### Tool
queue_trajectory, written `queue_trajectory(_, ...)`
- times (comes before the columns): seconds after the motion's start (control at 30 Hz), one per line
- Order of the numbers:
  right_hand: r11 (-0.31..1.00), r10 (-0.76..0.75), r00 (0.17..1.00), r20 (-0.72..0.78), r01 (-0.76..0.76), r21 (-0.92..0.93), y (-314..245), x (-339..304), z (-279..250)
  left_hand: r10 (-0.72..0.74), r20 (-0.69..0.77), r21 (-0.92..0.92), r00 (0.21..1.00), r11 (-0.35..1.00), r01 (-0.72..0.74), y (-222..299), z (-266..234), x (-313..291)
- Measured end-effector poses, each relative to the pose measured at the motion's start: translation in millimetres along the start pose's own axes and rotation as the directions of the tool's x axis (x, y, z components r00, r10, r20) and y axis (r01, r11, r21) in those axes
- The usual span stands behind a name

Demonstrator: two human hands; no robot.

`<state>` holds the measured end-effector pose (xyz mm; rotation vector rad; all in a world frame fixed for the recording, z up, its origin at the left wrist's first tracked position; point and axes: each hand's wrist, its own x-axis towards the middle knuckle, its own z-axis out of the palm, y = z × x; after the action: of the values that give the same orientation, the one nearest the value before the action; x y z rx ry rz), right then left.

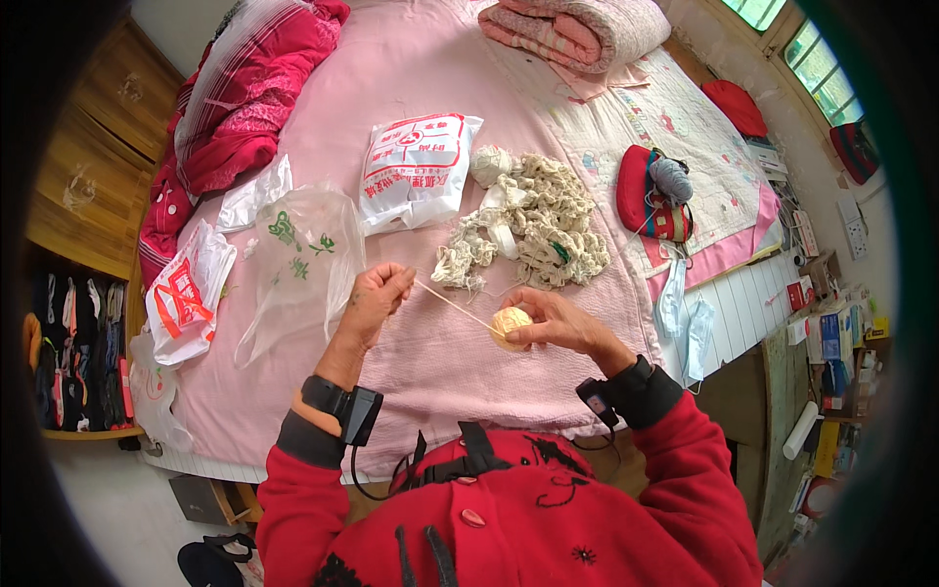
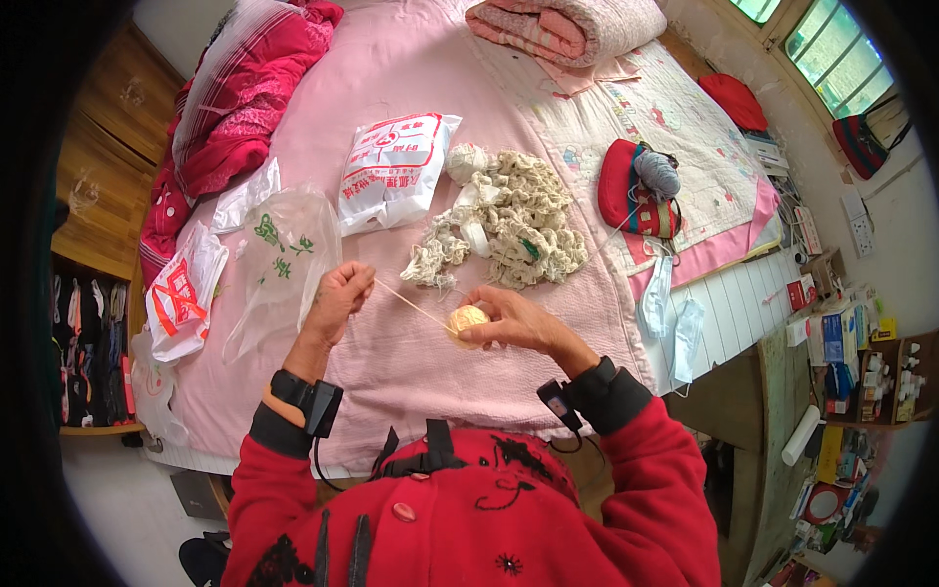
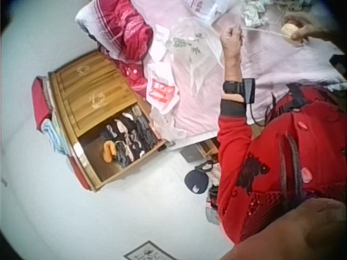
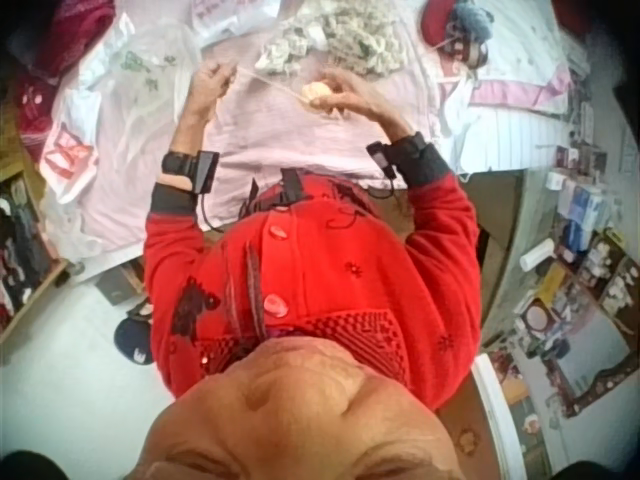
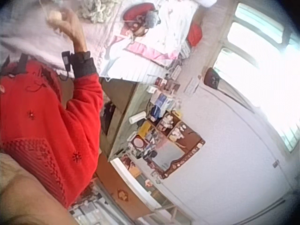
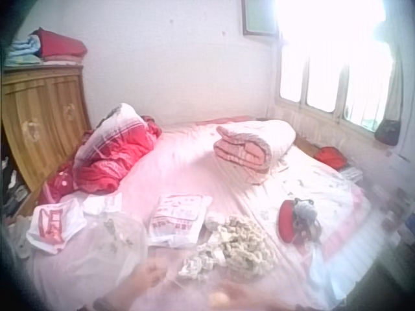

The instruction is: The person unpacks a blue face mask from a plastic wrapper and places it into a white plastic bag. They then pick up a bundle of white string, untangle it, fold it, and place it into the same bag.

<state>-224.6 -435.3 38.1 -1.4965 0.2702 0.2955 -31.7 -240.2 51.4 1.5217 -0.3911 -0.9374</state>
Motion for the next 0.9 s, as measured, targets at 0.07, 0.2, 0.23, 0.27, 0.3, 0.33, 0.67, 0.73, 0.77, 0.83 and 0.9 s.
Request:
queue_trajectory(0.07,0.999,0.044,0.999,-0.014,-0.044,-0.001,3.6,-3.4,-2.1,-0.051,0.026,0.001,0.998,0.999,0.051,-9.4,-2.1,-4.7)
queue_trajectory(0.2,1.000,0.004,0.954,-0.300,-0.006,-0.008,5.2,-15.7,-37.1,-0.124,0.167,0.157,0.978,0.983,0.098,-18.4,-7.5,-10.5)
queue_trajectory(0.23,0.999,-0.041,0.932,-0.359,0.045,0.004,4.3,-18.7,-50.5,-0.161,0.203,0.200,0.966,0.972,0.120,-20.9,-6.3,-11.4)
queue_trajectory(0.27,0.999,-0.042,0.892,-0.450,0.042,-0.012,4.0,-21.4,-62.9,-0.184,0.236,0.214,0.954,0.968,0.133,-23.6,-5.0,-12.9)
queue_trajectory(0.3,0.995,-0.091,0.870,-0.485,0.101,-0.006,5.0,-24.7,-73.1,-0.199,0.270,0.221,0.942,0.965,0.141,-26.2,-2.5,-13.1)
queue_trajectory(0.33,0.991,-0.124,0.835,-0.536,0.136,-0.016,5.3,-27.5,-83.6,-0.225,0.294,0.239,0.929,0.958,0.156,-28.4,-0.2,-12.0)
queue_trajectory(0.67,0.960,-0.216,0.582,-0.784,-0.018,-0.278,29.4,-22.8,-142.9,-0.274,0.356,0.299,0.893,0.939,0.169,-40.5,20.2,9.7)
queue_trajectory(0.73,0.955,-0.226,0.548,-0.805,-0.037,-0.294,34.3,-20.0,-152.7,-0.274,0.364,0.286,0.890,0.942,0.173,-41.1,20.7,12.9)
queue_trajectory(0.77,0.961,-0.215,0.535,-0.817,-0.031,-0.273,36.8,-19.1,-156.3,-0.259,0.379,0.270,0.889,0.949,0.161,-41.1,20.1,14.1)
queue_trajectory(0.83,0.945,-0.260,0.489,-0.833,-0.047,-0.322,41.1,-15.2,-163.4,-0.269,0.327,0.282,0.906,0.943,0.179,-40.2,15.1,14.2)
queue_trajectory(0.9,0.945,-0.253,0.466,-0.848,-0.068,-0.319,45.7,-11.1,-169.2,-0.263,0.298,0.244,0.918,0.950,0.193,-40.5,12.4,15.5)
